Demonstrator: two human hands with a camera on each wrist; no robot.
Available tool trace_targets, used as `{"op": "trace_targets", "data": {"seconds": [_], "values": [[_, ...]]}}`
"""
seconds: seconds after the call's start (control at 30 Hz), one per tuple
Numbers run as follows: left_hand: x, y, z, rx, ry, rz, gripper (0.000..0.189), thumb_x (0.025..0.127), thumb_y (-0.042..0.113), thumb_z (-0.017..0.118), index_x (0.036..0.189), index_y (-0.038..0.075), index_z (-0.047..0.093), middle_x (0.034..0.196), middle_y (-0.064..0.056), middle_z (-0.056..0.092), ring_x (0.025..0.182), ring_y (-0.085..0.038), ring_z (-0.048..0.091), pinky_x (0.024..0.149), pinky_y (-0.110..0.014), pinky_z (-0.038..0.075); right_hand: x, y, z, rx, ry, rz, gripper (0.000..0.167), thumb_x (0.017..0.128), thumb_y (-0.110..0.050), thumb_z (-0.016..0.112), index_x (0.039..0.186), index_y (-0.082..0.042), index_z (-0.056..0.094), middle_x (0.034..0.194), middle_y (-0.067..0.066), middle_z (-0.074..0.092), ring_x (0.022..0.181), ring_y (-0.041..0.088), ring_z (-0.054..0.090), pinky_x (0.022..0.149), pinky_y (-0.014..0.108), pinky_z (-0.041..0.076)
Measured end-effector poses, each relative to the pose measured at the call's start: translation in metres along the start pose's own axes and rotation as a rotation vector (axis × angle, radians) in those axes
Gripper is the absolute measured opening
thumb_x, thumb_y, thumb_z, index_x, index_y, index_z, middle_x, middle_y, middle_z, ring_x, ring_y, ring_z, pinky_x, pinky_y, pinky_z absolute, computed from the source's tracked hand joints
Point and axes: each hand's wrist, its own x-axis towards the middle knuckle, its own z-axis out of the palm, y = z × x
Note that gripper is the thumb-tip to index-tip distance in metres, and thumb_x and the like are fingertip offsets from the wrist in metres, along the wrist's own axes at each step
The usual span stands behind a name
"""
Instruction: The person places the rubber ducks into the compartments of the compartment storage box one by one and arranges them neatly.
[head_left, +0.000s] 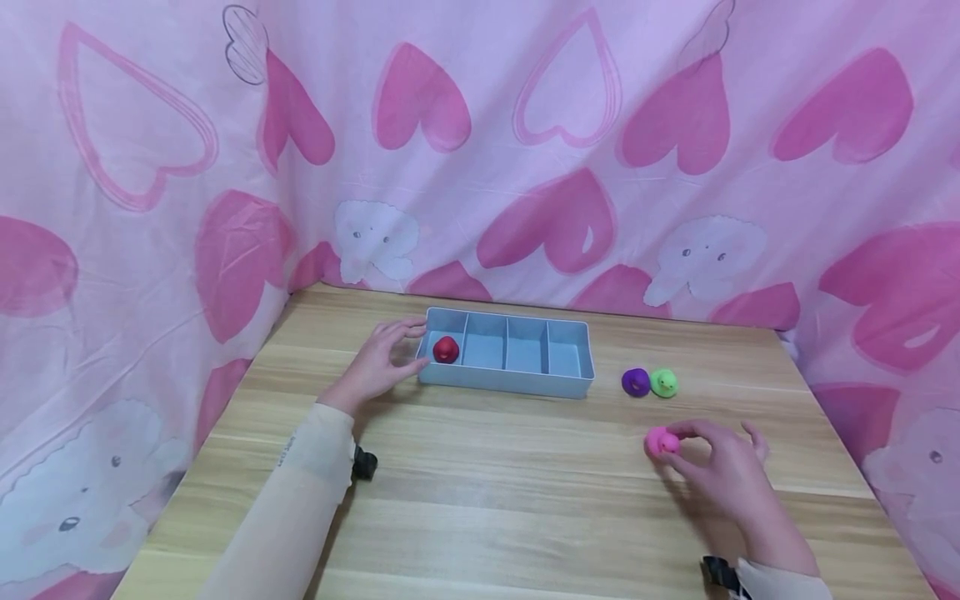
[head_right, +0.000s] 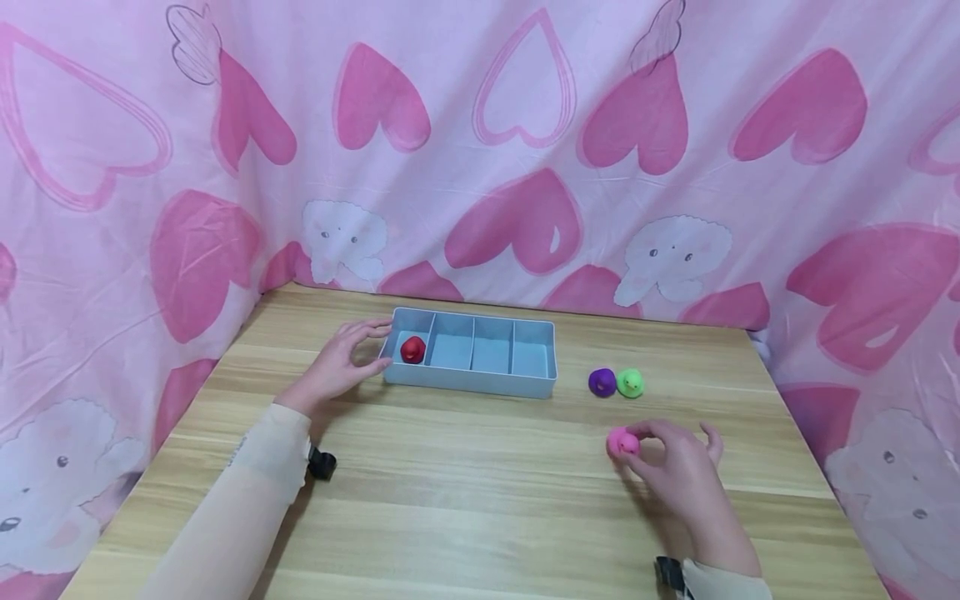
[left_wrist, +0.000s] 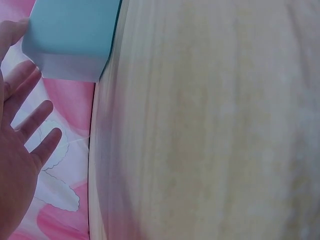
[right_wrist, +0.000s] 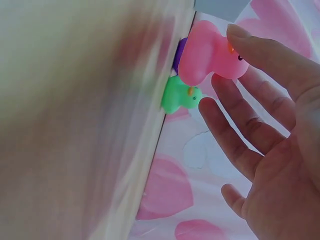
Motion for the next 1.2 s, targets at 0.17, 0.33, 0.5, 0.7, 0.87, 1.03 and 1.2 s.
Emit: {"op": "trace_targets", "data": {"seconds": [0.17, 0.33, 0.5, 0.7, 0.87, 1.03, 1.2], "values": [[0.0, -0.002, 0.001, -0.002, -0.004, -0.004, 0.058, 0.093, 0.034, 0.077, 0.143, 0.009, 0.06, 0.16, -0.002, 0.048, 0.146, -0.029, 0.038, 0.12, -0.062, 0.036, 0.008, -0.007, 0.0, 0.005, 0.026, -0.042, 0.035, 0.076, -0.019, 0.092, 0.106, -0.013, 0.076, 0.101, 0.009, 0.079, 0.099, 0.04, 0.068, 0.116, 0.076, 0.005], [0.001, -0.002, 0.002, 0.0, -0.013, -0.023, 0.058, 0.094, 0.034, 0.077, 0.144, 0.012, 0.059, 0.161, 0.0, 0.047, 0.147, -0.028, 0.037, 0.119, -0.062, 0.036, 0.016, -0.011, 0.001, 0.009, 0.053, -0.07, 0.037, 0.074, -0.016, 0.092, 0.107, -0.012, 0.076, 0.101, 0.01, 0.079, 0.098, 0.039, 0.068, 0.117, 0.075, 0.006], [0.001, -0.004, 0.002, 0.006, -0.011, -0.019, 0.059, 0.093, 0.036, 0.077, 0.144, 0.012, 0.059, 0.16, 0.0, 0.047, 0.147, -0.027, 0.037, 0.119, -0.062, 0.036, 0.025, -0.019, -0.001, 0.003, 0.055, -0.076, 0.039, 0.074, -0.013, 0.092, 0.108, -0.009, 0.074, 0.103, 0.013, 0.078, 0.102, 0.041, 0.068, 0.118, 0.074, 0.007], [0.001, -0.002, 0.001, 0.004, -0.011, -0.016, 0.06, 0.093, 0.037, 0.077, 0.145, 0.011, 0.059, 0.16, -0.003, 0.047, 0.147, -0.029, 0.037, 0.118, -0.063, 0.036, 0.034, -0.03, -0.001, 0.007, 0.032, -0.064, 0.039, 0.076, -0.013, 0.092, 0.109, -0.008, 0.073, 0.104, 0.014, 0.077, 0.106, 0.041, 0.068, 0.118, 0.074, 0.006], [0.001, -0.001, 0.0, 0.001, -0.01, -0.016, 0.061, 0.093, 0.037, 0.077, 0.145, 0.011, 0.059, 0.161, -0.004, 0.047, 0.147, -0.029, 0.037, 0.119, -0.063, 0.035, 0.041, -0.038, -0.002, 0.006, 0.037, -0.07, 0.039, 0.076, -0.011, 0.091, 0.11, -0.008, 0.072, 0.106, 0.015, 0.077, 0.108, 0.042, 0.067, 0.118, 0.073, 0.007], [0.001, -0.002, 0.0, 0.003, -0.005, -0.01, 0.06, 0.093, 0.037, 0.077, 0.144, 0.011, 0.059, 0.16, -0.005, 0.047, 0.147, -0.029, 0.037, 0.119, -0.064, 0.034, 0.05, -0.048, -0.001, 0.006, 0.043, -0.082, 0.038, 0.076, -0.012, 0.092, 0.109, -0.009, 0.072, 0.105, 0.014, 0.076, 0.107, 0.039, 0.067, 0.119, 0.072, 0.008], [0.001, -0.004, 0.001, -0.004, -0.003, -0.009, 0.06, 0.093, 0.037, 0.077, 0.144, 0.011, 0.059, 0.16, -0.003, 0.047, 0.147, -0.029, 0.037, 0.12, -0.062, 0.034, 0.062, -0.058, 0.006, 0.026, 0.067, -0.135, 0.035, 0.077, -0.016, 0.092, 0.108, -0.012, 0.074, 0.098, 0.008, 0.077, 0.094, 0.03, 0.068, 0.116, 0.071, 0.013]]}}
